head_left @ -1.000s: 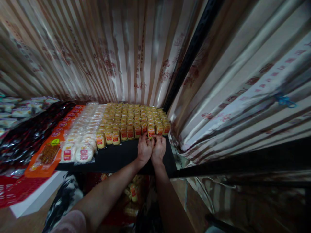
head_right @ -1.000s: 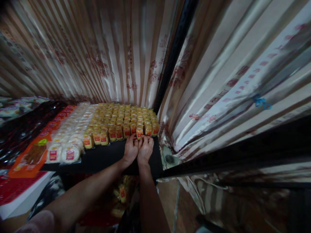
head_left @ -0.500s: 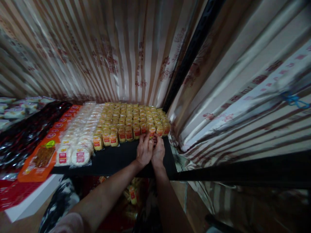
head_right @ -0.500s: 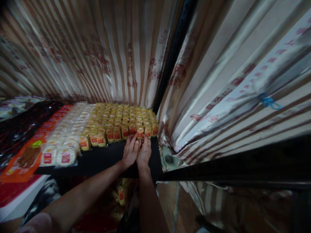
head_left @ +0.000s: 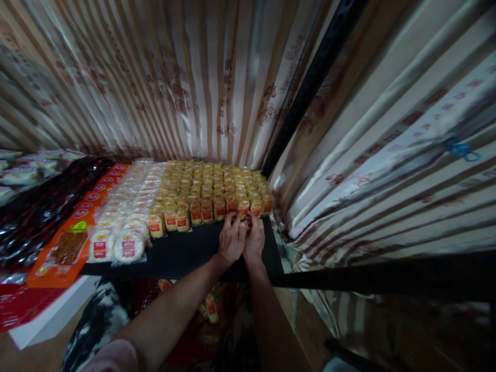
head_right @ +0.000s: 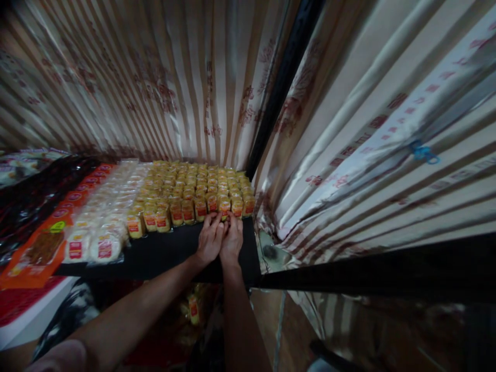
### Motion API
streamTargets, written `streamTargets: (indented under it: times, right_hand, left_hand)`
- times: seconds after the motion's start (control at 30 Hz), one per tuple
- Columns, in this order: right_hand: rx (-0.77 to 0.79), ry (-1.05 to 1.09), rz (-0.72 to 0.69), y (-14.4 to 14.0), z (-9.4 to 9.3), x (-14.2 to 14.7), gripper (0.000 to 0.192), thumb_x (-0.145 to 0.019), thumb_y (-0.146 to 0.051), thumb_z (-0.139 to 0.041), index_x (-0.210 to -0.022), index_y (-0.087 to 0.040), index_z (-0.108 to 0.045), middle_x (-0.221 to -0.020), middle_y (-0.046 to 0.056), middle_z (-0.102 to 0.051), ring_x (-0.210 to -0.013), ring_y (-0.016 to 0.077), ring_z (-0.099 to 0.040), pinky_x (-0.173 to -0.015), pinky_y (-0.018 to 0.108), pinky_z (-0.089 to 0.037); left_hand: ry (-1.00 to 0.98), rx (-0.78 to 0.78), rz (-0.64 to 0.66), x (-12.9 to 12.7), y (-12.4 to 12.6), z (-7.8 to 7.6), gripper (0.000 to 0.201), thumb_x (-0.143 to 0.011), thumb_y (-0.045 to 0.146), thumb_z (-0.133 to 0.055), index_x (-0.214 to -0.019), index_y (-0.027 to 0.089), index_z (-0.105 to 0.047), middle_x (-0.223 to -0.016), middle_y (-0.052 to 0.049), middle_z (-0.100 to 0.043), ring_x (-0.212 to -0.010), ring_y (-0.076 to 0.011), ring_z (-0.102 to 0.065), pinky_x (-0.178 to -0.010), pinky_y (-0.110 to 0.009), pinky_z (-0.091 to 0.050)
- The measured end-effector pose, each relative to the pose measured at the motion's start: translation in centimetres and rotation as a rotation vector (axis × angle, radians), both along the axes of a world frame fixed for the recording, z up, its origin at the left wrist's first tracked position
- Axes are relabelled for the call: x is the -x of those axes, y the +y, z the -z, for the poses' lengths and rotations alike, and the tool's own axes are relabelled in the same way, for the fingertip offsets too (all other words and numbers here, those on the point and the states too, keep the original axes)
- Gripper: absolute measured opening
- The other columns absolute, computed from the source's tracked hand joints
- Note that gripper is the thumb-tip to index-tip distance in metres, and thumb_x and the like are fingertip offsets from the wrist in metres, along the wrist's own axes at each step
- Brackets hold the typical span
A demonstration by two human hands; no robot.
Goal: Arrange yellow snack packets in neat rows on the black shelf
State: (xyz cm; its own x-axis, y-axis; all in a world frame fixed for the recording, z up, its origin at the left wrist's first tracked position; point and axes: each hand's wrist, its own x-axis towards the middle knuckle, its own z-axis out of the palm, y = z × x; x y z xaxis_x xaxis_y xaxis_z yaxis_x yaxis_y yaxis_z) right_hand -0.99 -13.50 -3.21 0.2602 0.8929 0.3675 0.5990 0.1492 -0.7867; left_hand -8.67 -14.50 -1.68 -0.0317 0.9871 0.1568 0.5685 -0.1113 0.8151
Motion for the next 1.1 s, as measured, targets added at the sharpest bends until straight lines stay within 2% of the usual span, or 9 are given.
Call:
streamTargets:
  times: [0.27, 0.4, 0.53, 0.63, 0.7, 0.8, 0.9, 1.0, 1.1]
  right_hand:
    - [-0.163, -0.056, 0.049, -0.1, 0.3, -0.2, 0.03, -0.086, -0.024, -0.036, -0.098, -0.015, -0.063, -0.093, 0.01, -0.059, -0.088, 0.019, -0.055, -0.082, 0.035, -0.047]
    - [-0.225, -0.075, 0.021, -0.9, -0.7, -0.2, 0.029, -0.086, -0.025, -0.037, -0.097, -0.016, -0.063, -0.093, 0.011, -0.061, -0.091, 0.0194, -0.056, -0.084, 0.036, -0.047]
    - [-0.197, -0.097, -0.028, -3.5, -2.5, 1.1, 0.027, -0.087, -0.026, -0.04, -0.099, -0.016, -0.061, -0.095, 0.01, -0.062, -0.091, 0.0188, -0.058, -0.084, 0.035, -0.047]
    - [-0.144, -0.073, -0.119, -7.0, -3.4, 3.1, 0.026, -0.088, -0.025, -0.039, -0.101, -0.017, -0.06, -0.095, 0.008, -0.064, -0.088, 0.0177, -0.059, -0.081, 0.033, -0.048]
    - [-0.137, -0.053, -0.169, -9.8, -3.2, 4.6, 0.025, -0.088, -0.024, -0.04, -0.099, -0.018, -0.061, -0.094, 0.008, -0.064, -0.088, 0.0176, -0.059, -0.081, 0.033, -0.048]
    - [-0.065, -0.031, -0.262, -14.0, -1.9, 7.1, 0.025, -0.087, -0.021, -0.039, -0.094, -0.019, -0.063, -0.091, 0.007, -0.063, -0.088, 0.0175, -0.06, -0.081, 0.032, -0.048]
    - [0.138, -0.053, -0.43, -16.8, 0.5, 9.5, 0.029, -0.083, -0.016, -0.039, -0.098, -0.017, -0.064, -0.097, 0.009, -0.063, -0.091, 0.0185, -0.06, -0.084, 0.032, -0.048]
    - [0.402, -0.147, -0.574, -17.6, 3.1, 11.9, 0.037, -0.078, -0.008, -0.038, -0.104, -0.015, -0.064, -0.104, 0.011, -0.064, -0.096, 0.0196, -0.06, -0.088, 0.032, -0.046]
    - [0.602, -0.238, -0.653, -17.0, 5.1, 14.3, 0.038, -0.081, -0.008, -0.038, -0.109, -0.015, -0.063, -0.109, 0.012, -0.065, -0.104, 0.0201, -0.059, -0.091, 0.031, -0.044]
  left_hand:
    - [0.075, -0.023, -0.018, -0.2, -0.5, -0.7, 0.043, -0.09, 0.027, -0.034, -0.131, 0.018, -0.047, -0.123, -0.007, -0.046, -0.104, -0.0148, -0.054, -0.092, -0.021, -0.043]
    - [0.05, -0.023, 0.006, 0.4, -1.9, -1.4, 0.043, -0.091, 0.028, -0.033, -0.129, 0.016, -0.048, -0.122, -0.009, -0.047, -0.102, -0.0168, -0.056, -0.091, -0.026, -0.046]
    - [-0.058, -0.093, 0.067, 2.2, -5.1, -2.0, 0.04, -0.092, 0.027, -0.029, -0.123, 0.013, -0.051, -0.117, -0.012, -0.051, -0.107, -0.0188, -0.053, -0.095, -0.031, -0.044]
    - [-0.185, -0.181, 0.096, 4.3, -8.8, -2.2, 0.037, -0.093, 0.026, -0.028, -0.119, 0.016, -0.051, -0.112, -0.011, -0.054, -0.107, -0.0181, -0.051, -0.096, -0.032, -0.043]
    - [-0.234, -0.182, 0.072, 6.0, -11.7, -2.0, 0.034, -0.093, 0.026, -0.029, -0.116, 0.017, -0.052, -0.109, -0.01, -0.055, -0.105, -0.0175, -0.052, -0.094, -0.032, -0.043]
    - [-0.224, -0.089, 0.046, 8.9, -16.1, -0.6, 0.029, -0.092, 0.027, -0.032, -0.11, 0.017, -0.053, -0.105, -0.009, -0.056, -0.099, -0.0172, -0.053, -0.09, -0.033, -0.044]
    - [-0.187, 0.008, -0.042, 11.7, -19.4, 2.0, 0.027, -0.09, 0.026, -0.034, -0.105, 0.016, -0.054, -0.102, -0.01, -0.057, -0.097, -0.0184, -0.053, -0.09, -0.035, -0.042]
    - [-0.118, 0.298, -0.132, 14.1, -20.4, 4.8, 0.026, -0.088, 0.02, -0.035, -0.1, 0.016, -0.057, -0.102, -0.009, -0.06, -0.099, -0.0185, -0.054, -0.09, -0.034, -0.042]
    - [0.0, 0.595, -0.196, 16.1, -19.3, 6.9, 0.029, -0.087, 0.012, -0.034, -0.098, 0.014, -0.061, -0.105, -0.01, -0.061, -0.102, -0.0185, -0.055, -0.091, -0.033, -0.042]
